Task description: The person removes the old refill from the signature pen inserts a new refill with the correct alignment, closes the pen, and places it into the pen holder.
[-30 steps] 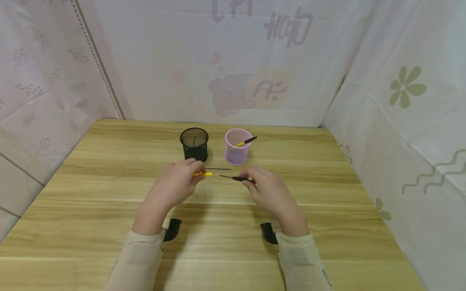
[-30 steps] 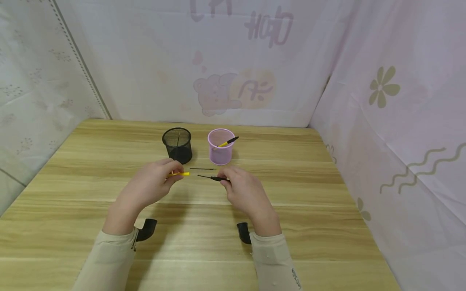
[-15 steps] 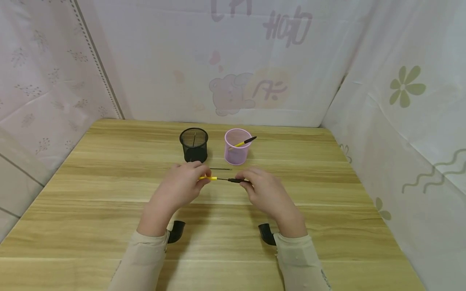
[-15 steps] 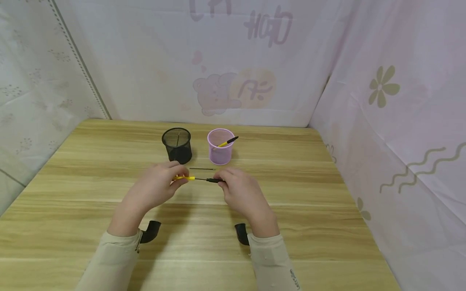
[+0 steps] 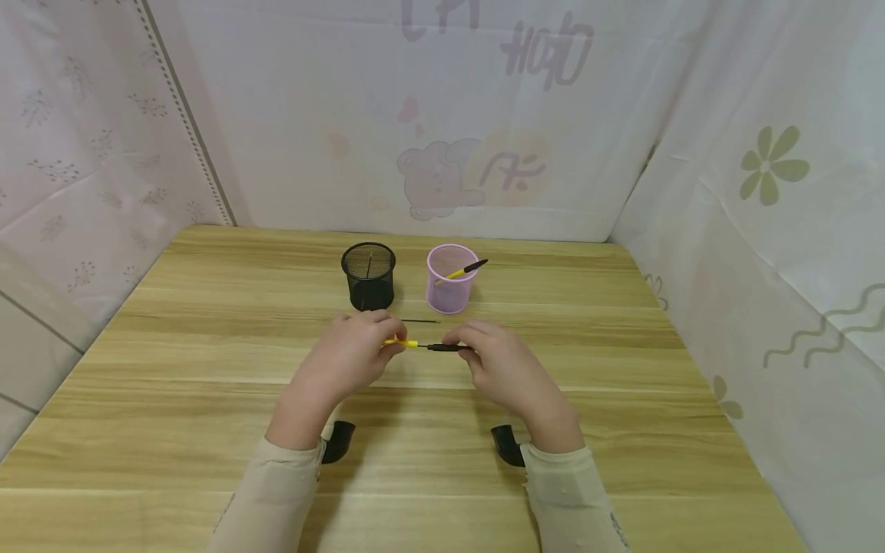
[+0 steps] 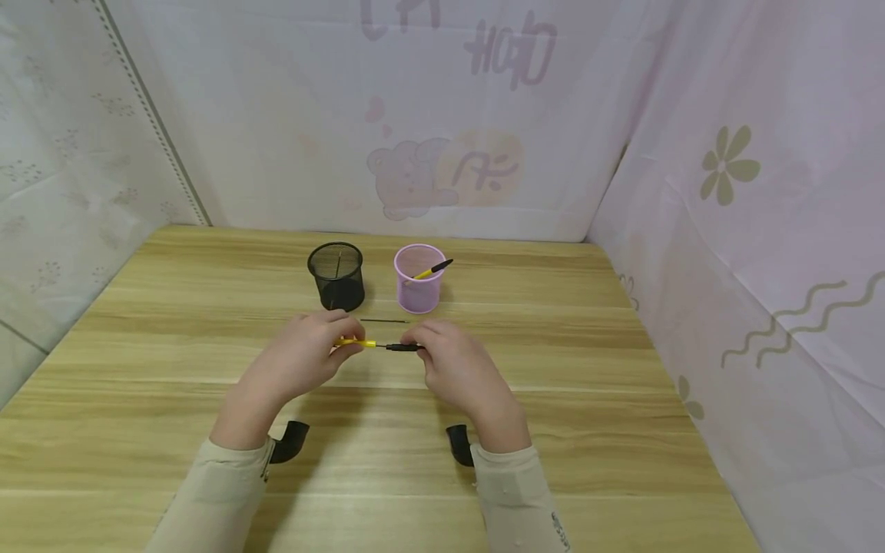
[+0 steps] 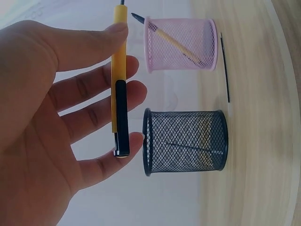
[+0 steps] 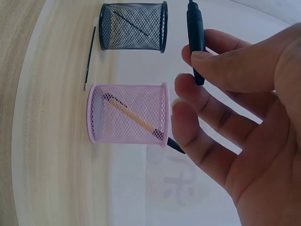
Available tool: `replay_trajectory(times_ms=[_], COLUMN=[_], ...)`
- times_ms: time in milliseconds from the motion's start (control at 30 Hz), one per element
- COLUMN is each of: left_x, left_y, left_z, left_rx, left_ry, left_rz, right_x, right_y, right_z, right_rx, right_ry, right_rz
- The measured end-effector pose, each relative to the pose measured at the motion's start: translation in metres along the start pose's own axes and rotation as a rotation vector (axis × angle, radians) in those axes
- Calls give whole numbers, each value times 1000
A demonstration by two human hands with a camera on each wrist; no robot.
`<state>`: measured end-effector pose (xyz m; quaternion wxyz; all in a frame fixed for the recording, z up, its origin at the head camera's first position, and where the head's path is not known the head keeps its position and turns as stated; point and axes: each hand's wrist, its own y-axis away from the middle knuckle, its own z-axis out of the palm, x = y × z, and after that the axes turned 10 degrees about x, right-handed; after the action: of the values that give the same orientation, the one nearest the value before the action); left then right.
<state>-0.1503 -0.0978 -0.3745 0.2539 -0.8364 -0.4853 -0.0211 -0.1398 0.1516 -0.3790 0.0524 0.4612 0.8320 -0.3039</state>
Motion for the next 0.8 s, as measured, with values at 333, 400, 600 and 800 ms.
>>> replay_trajectory(times_ms=[333,400,600,800], left_x=[1,1,3,3], left_y=[0,0,-1,-1], left_z=[4,5,4,4], left_rx=[3,8,12,3], left_ry=[0,8,12,6], left_rz=[26,30,39,38], right_x=[-4,-4,-4,-4], right_y=[-1,-1,-2,-3], right_z=[-4,-3,-4,-4], right_rx=[-41,-42,-42,-40], right_ry=[-64,-65,-75,-84], right_rz=[21,18,11,2])
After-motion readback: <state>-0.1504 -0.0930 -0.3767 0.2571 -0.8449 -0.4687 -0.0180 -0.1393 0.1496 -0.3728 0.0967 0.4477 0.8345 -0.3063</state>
